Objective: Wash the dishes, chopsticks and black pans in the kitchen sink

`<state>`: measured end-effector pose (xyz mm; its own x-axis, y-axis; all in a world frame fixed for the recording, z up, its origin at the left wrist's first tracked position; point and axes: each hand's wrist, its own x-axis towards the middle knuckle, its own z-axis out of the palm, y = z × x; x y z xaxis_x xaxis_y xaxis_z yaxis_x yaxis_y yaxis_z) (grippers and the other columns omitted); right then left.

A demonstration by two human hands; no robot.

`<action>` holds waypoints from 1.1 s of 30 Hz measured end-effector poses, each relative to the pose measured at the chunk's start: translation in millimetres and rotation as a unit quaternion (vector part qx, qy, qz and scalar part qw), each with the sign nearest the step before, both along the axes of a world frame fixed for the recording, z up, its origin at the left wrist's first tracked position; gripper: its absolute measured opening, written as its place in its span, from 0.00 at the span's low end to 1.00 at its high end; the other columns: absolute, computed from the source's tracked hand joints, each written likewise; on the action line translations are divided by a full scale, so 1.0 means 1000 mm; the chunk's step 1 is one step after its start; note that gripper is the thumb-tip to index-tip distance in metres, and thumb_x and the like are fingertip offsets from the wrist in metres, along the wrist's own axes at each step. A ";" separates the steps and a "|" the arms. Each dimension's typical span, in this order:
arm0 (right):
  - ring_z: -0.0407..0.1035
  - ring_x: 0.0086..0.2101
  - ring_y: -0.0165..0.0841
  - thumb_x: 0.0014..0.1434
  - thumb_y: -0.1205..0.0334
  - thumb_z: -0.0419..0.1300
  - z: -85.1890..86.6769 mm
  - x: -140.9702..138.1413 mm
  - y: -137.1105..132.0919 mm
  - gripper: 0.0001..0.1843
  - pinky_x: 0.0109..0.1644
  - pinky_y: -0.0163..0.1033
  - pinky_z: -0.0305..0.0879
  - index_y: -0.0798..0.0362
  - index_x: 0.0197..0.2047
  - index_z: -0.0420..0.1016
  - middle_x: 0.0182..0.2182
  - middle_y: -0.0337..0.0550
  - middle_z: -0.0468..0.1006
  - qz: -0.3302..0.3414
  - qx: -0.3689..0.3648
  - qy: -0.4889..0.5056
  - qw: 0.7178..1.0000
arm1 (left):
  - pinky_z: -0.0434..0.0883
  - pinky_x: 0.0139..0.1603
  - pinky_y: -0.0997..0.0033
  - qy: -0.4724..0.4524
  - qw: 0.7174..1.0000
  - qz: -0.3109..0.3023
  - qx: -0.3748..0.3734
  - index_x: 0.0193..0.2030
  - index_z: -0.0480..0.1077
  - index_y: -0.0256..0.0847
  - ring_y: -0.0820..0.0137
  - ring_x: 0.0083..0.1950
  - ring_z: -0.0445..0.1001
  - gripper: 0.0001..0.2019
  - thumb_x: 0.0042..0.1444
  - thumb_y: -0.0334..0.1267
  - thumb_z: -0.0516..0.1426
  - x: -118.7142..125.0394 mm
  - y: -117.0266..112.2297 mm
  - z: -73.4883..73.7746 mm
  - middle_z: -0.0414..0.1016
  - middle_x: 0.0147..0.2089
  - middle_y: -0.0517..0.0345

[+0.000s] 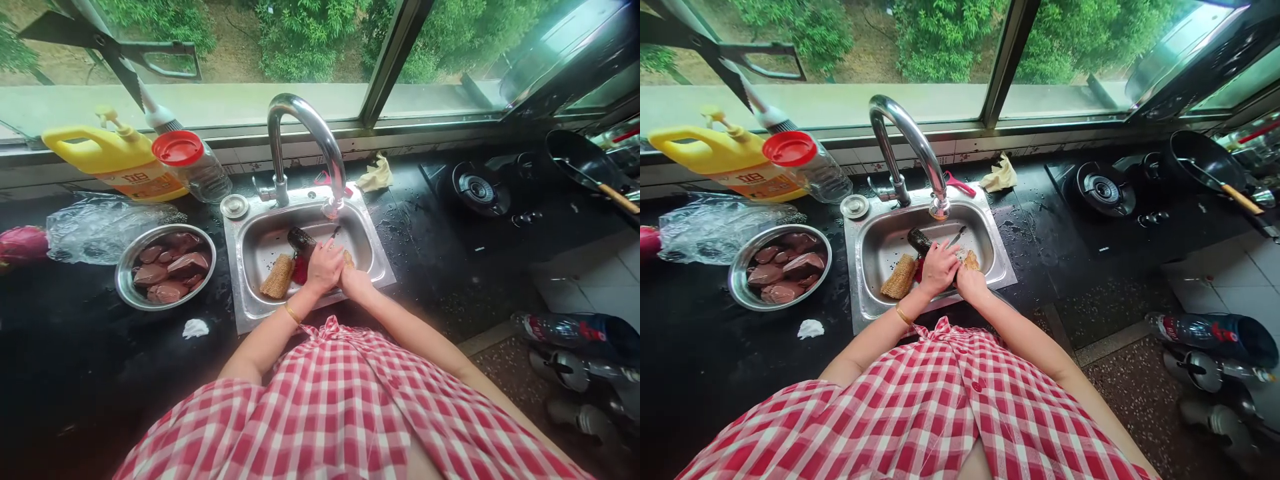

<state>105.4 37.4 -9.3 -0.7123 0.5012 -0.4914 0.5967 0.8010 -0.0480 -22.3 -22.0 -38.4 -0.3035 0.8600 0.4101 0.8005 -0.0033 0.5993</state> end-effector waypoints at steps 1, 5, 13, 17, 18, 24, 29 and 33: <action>0.75 0.42 0.47 0.64 0.57 0.52 0.000 0.000 0.000 0.21 0.44 0.45 0.68 0.64 0.55 0.64 0.40 0.64 0.77 0.003 -0.005 0.001 1.000 | 0.50 0.67 0.44 0.013 1.000 -0.016 0.002 0.33 0.71 0.42 0.57 0.65 0.61 0.07 0.59 0.37 0.54 0.010 -0.006 -0.002 0.73 0.56 0.54; 0.75 0.42 0.48 0.62 0.54 0.55 0.003 0.001 0.005 0.26 0.44 0.45 0.67 0.64 0.57 0.60 0.40 0.63 0.78 -0.017 -0.011 -0.014 1.000 | 0.55 0.66 0.49 -0.091 0.989 0.114 0.002 0.34 0.71 0.41 0.61 0.60 0.67 0.09 0.61 0.40 0.52 -0.022 0.006 -0.016 0.73 0.54 0.49; 0.76 0.42 0.46 0.64 0.54 0.53 -0.004 0.013 0.014 0.30 0.42 0.43 0.66 0.64 0.62 0.52 0.40 0.59 0.79 -0.040 -0.004 -0.045 0.998 | 0.70 0.53 0.60 -0.362 0.914 0.180 -0.018 0.36 0.75 0.38 0.63 0.48 0.75 0.11 0.59 0.37 0.52 -0.082 0.039 -0.025 0.79 0.40 0.52; 0.75 0.43 0.45 0.65 0.52 0.51 -0.013 0.023 0.018 0.27 0.42 0.42 0.65 0.62 0.60 0.55 0.41 0.58 0.79 -0.048 -0.005 -0.057 0.997 | 0.51 0.68 0.49 -0.158 0.986 0.042 0.033 0.38 0.76 0.46 0.62 0.65 0.62 0.09 0.60 0.40 0.54 -0.018 0.025 -0.012 0.77 0.51 0.56; 0.75 0.42 0.45 0.65 0.52 0.51 -0.016 0.026 0.021 0.26 0.42 0.42 0.65 0.61 0.59 0.55 0.41 0.58 0.79 -0.047 -0.007 -0.058 0.997 | 0.49 0.69 0.47 -0.145 0.989 0.030 0.025 0.38 0.77 0.47 0.62 0.67 0.61 0.09 0.60 0.40 0.54 -0.014 0.026 -0.011 0.77 0.52 0.57; 0.75 0.43 0.45 0.66 0.51 0.48 -0.028 0.046 0.039 0.21 0.41 0.41 0.64 0.58 0.54 0.59 0.41 0.55 0.79 -0.050 -0.014 -0.039 0.998 | 0.64 0.60 0.53 -0.487 0.862 0.143 -0.013 0.40 0.77 0.40 0.60 0.56 0.72 0.13 0.58 0.43 0.54 -0.086 0.056 -0.065 0.78 0.50 0.50; 0.75 0.42 0.44 0.66 0.52 0.48 -0.035 0.053 0.045 0.19 0.40 0.40 0.62 0.57 0.53 0.60 0.40 0.54 0.79 -0.041 -0.021 -0.034 0.998 | 0.69 0.55 0.58 -0.594 0.774 0.218 -0.002 0.41 0.77 0.34 0.62 0.49 0.75 0.16 0.56 0.44 0.54 -0.101 0.057 -0.097 0.79 0.47 0.46; 0.75 0.42 0.42 0.66 0.52 0.49 -0.036 0.053 0.048 0.19 0.40 0.39 0.62 0.56 0.54 0.60 0.41 0.53 0.79 -0.032 -0.021 -0.038 0.999 | 0.62 0.63 0.57 -0.416 0.897 0.137 0.064 0.41 0.78 0.41 0.63 0.59 0.70 0.14 0.59 0.42 0.53 -0.056 0.049 -0.061 0.77 0.51 0.51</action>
<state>158.6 85.6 -45.7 -0.6402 0.5218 -0.5638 0.6492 0.7599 -0.0339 -78.6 26.7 -99.3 -0.7433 0.6681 0.0345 0.0587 0.0138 0.9982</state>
